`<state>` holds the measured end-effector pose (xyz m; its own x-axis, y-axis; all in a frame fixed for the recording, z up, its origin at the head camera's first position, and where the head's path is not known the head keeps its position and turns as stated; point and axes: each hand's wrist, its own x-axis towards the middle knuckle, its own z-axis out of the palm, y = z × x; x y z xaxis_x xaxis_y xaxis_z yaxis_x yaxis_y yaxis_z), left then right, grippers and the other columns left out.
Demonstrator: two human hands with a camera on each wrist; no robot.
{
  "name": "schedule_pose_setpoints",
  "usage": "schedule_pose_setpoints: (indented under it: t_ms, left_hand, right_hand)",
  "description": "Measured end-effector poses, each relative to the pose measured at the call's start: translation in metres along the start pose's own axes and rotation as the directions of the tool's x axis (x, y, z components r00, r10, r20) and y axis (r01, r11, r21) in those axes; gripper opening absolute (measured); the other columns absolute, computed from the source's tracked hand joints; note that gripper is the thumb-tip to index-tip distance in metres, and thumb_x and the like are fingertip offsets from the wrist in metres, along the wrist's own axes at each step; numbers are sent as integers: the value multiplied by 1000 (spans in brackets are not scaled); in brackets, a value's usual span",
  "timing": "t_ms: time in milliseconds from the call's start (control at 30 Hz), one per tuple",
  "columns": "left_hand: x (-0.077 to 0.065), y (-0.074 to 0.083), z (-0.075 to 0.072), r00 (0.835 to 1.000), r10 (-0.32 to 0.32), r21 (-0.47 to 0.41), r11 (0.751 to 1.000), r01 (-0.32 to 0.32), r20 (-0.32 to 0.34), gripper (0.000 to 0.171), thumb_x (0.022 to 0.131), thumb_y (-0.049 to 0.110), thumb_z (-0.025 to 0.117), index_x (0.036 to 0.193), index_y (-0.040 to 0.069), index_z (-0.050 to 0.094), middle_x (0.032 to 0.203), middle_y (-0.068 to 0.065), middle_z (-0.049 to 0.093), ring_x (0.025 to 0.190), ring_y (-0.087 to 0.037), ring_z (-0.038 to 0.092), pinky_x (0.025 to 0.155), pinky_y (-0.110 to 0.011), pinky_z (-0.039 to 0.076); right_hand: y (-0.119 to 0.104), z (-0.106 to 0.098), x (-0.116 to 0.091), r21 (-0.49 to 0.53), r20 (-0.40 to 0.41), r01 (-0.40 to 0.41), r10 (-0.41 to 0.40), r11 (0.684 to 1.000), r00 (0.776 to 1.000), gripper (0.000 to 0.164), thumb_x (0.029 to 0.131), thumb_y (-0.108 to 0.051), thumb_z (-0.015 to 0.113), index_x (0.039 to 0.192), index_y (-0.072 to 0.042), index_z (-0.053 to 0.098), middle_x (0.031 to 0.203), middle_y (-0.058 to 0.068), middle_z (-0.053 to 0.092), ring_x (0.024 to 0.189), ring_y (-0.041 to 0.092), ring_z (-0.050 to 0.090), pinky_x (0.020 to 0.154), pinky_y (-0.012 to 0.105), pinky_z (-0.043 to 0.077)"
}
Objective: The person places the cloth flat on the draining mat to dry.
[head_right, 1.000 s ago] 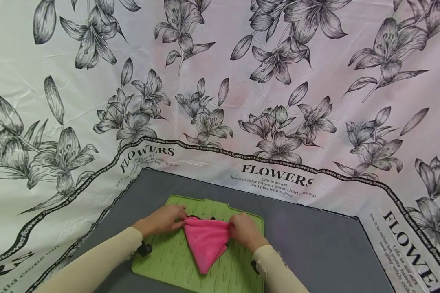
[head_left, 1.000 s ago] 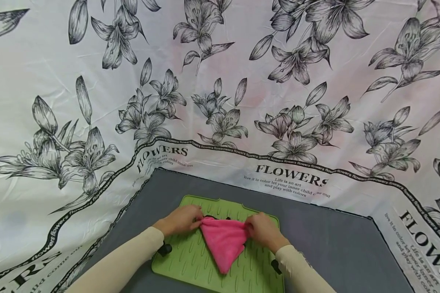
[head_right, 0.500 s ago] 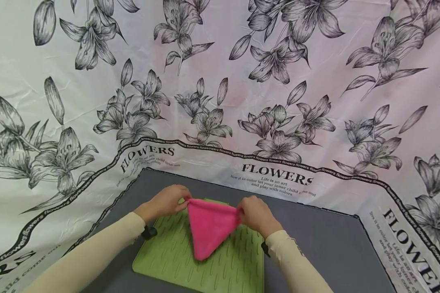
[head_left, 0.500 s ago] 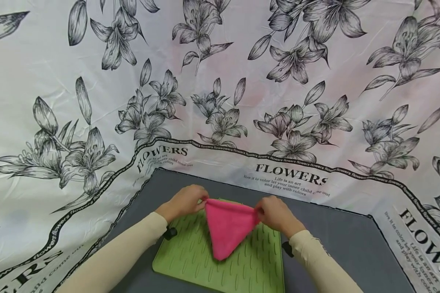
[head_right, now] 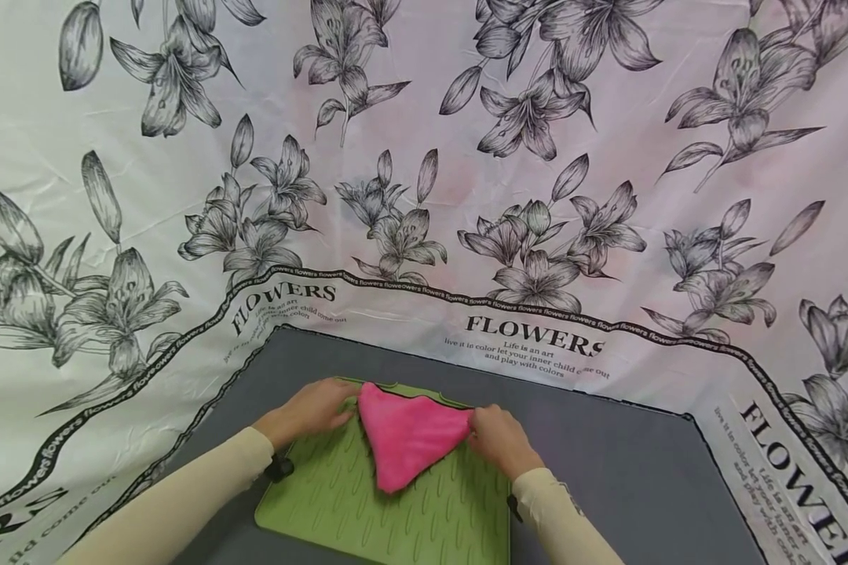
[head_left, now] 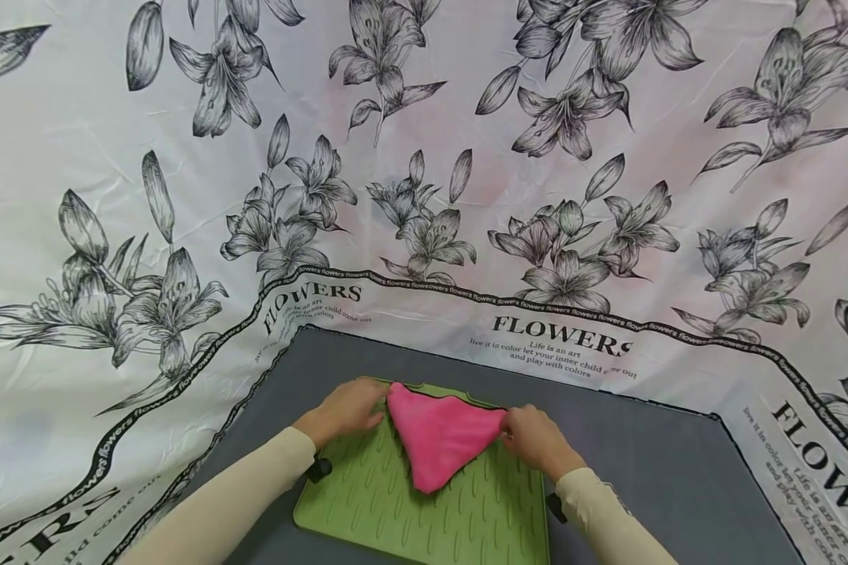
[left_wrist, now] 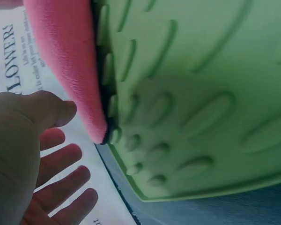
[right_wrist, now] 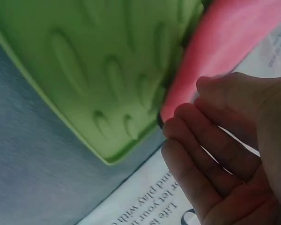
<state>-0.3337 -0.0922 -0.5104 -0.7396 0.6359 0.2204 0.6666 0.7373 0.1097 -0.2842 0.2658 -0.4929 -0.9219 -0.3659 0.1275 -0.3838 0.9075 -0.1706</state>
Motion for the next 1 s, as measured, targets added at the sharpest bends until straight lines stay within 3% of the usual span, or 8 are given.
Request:
schedule_pose_setpoints:
  t_ms: [133, 333, 500, 733, 900, 1000]
  left_hand:
    - [-7, -3, 2, 999, 1, -19, 1000, 0, 44, 34, 92, 20, 72, 125, 12, 68, 114, -6, 72, 102, -23, 69, 76, -40, 59]
    - [-12, -2, 5, 993, 10, -16, 1000, -8, 113, 41, 92, 25, 73, 130, 12, 67, 125, -4, 70, 115, -23, 65, 91, -41, 57]
    - [-14, 6, 3, 987, 48, -29, 999, -44, 151, 43, 91, 29, 74, 129, 9, 69, 124, -6, 70, 115, -23, 66, 91, -40, 57]
    - [-15, 17, 8, 971, 181, -72, 983, -171, 156, 35, 90, 28, 76, 120, 11, 73, 108, -1, 75, 98, -13, 70, 84, -30, 57]
    - [-13, 26, 11, 957, 250, -108, 966, -235, 150, 19, 89, 27, 77, 103, 16, 73, 92, 5, 73, 80, -5, 64, 73, -23, 53]
    - [-10, 32, 10, 955, 260, -144, 960, -240, 140, 14, 88, 26, 78, 96, 17, 70, 88, 7, 70, 78, -5, 62, 71, -22, 50]
  right_hand:
    - [-2, 5, -10, 4, -20, 72, -72, 997, 997, 48, 79, 1, 72, 60, -22, 35, 60, -14, 19, 54, 5, 20, 51, 25, 19]
    - [-12, 15, -17, 2, -45, 178, -178, 984, 983, 53, 76, 3, 69, 64, -24, 24, 64, -13, 10, 57, 5, 12, 52, 24, 14]
    - [-21, 22, -18, 9, -41, 217, -217, 976, 975, 50, 74, 2, 67, 60, -25, 28, 61, -15, 13, 56, 5, 15, 52, 23, 17]
    - [-35, 27, -19, 49, -65, 243, -240, 969, 969, 52, 70, -3, 75, 56, -25, 29, 58, -19, 12, 53, 1, 15, 48, 20, 15]
    - [-45, 33, -15, 117, 7, 252, -254, 961, 967, 52, 78, -16, 81, 55, -25, 36, 54, -21, 21, 51, -2, 21, 47, 18, 19]
    - [-51, 34, -13, 145, -4, 270, -272, 952, 962, 44, 81, -19, 82, 55, -25, 47, 53, -22, 31, 50, -4, 27, 46, 17, 26]
